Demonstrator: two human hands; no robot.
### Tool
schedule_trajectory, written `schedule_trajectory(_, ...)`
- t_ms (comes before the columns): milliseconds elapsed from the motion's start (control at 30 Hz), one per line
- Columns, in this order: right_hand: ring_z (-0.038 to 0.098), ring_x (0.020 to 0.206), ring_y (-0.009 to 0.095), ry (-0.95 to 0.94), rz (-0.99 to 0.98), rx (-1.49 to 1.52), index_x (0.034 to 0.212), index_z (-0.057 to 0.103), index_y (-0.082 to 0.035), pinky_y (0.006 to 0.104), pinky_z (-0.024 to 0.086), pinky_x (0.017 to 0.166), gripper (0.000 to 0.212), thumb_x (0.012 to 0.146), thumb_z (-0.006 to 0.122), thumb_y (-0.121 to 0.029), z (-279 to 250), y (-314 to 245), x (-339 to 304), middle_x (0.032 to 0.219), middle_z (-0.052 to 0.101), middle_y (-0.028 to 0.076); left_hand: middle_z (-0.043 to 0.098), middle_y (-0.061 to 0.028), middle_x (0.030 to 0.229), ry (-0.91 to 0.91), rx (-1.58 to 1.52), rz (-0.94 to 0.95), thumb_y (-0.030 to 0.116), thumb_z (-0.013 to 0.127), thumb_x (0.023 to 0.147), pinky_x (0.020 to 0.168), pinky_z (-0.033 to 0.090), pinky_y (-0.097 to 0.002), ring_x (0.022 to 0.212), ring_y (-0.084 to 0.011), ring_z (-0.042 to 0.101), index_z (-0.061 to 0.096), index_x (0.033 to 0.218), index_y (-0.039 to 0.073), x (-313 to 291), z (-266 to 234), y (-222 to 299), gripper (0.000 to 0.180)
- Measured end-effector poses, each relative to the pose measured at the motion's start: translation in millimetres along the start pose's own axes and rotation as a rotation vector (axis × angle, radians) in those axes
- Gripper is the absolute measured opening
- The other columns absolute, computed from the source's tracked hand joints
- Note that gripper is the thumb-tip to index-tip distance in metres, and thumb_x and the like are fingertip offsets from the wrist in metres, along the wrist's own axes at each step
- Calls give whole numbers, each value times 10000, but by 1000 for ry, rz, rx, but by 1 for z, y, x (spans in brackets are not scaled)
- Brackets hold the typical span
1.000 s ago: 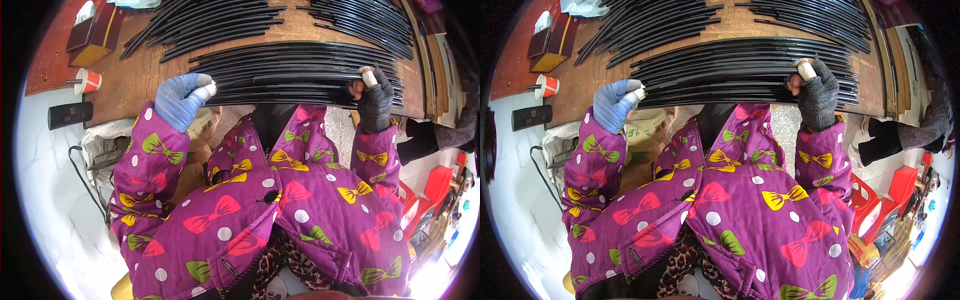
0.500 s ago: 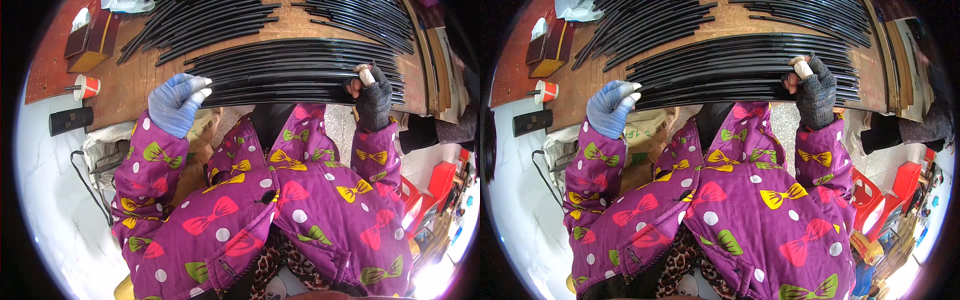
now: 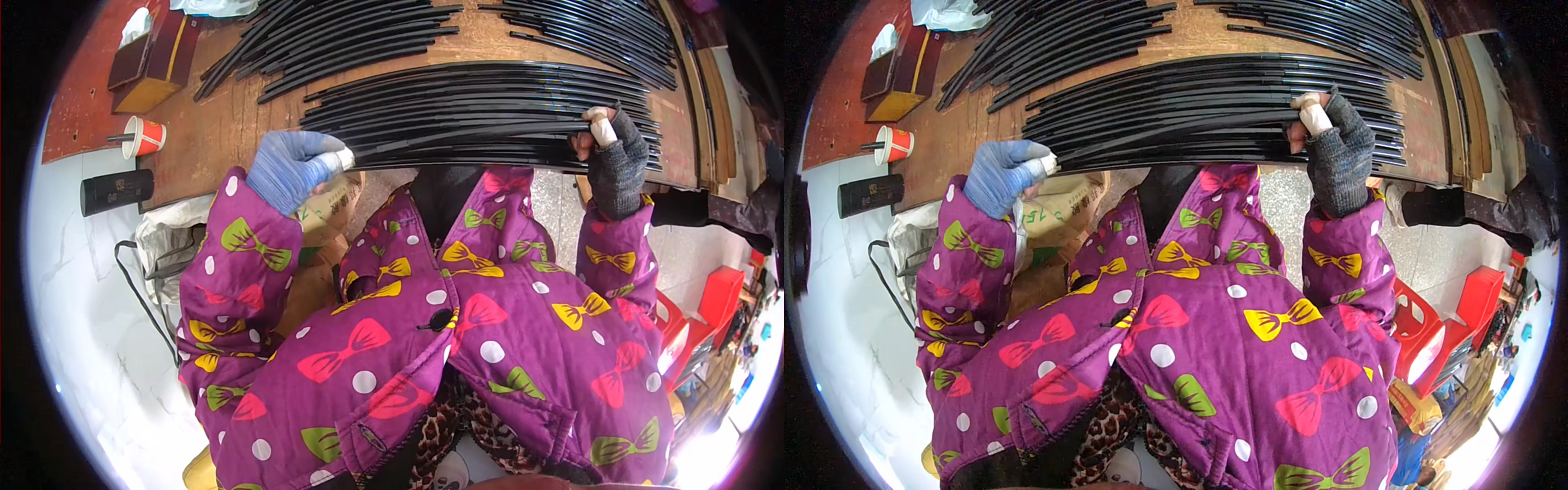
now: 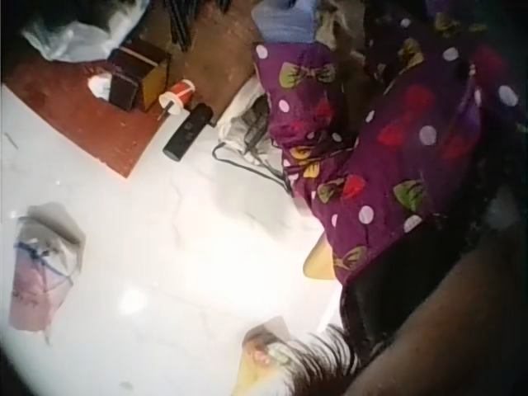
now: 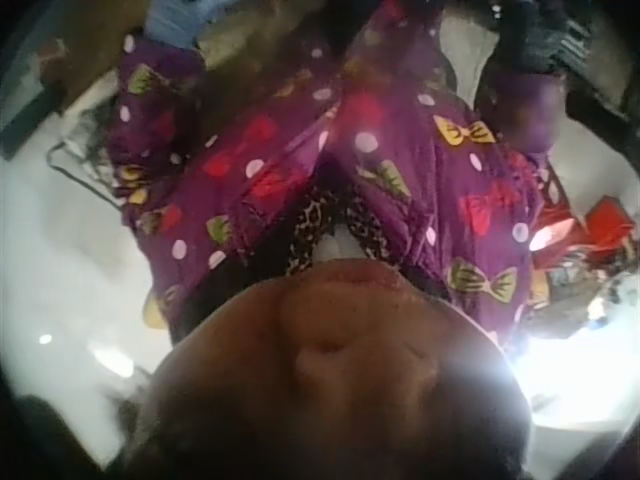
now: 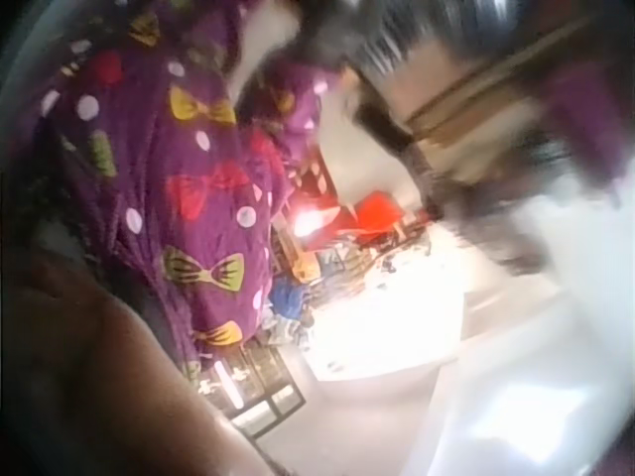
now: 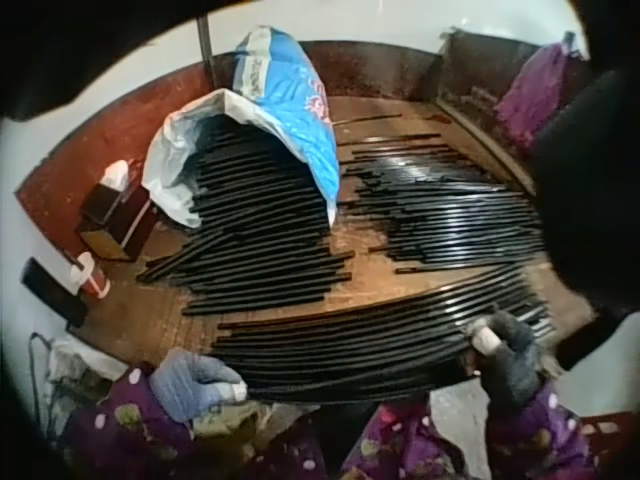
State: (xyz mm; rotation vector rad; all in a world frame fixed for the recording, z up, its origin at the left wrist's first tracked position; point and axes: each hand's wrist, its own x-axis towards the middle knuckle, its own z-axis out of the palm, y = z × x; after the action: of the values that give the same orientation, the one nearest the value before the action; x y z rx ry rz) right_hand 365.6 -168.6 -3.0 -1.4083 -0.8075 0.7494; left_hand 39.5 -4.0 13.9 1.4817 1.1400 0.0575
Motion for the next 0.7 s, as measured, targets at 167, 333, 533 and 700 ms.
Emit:
schedule_trajectory(167,458,480,105,-58,19,62,877,578,9,219,374,479,184,816,528,-157,0,1,1,577,506,40,620,-46,742,203,-16,144,66,654,718,557,430,-211,606,-79,537,645,828,6,-6,12,2,126)
schedule_trajectory(333,447,488,98,-57,27,104,891,565,5,220,369,477,196,816,529,-173,-11,4,2,585,491,31,556,-21,698,240,40,275,-34,630,676,514,425,-201,626,-74,520,620,807,-30,-7,12,7,131)
schedule_trajectory(533,406,506,97,40,19,332,898,524,-26,263,373,541,170,825,512,-179,-128,14,20,604,457,7,564,-48,614,157,-84,82,10,617,683,427,347,-195,460,-63,461,617,801,-57,-9,-26,-7,136)
schedule_trajectory(700,406,513,144,125,104,408,836,512,-43,317,364,553,187,850,491,-228,-160,14,24,596,468,47,558,-46,586,167,-19,61,9,601,707,392,330,-191,429,-70,459,618,829,-37,-4,-39,-20,131)
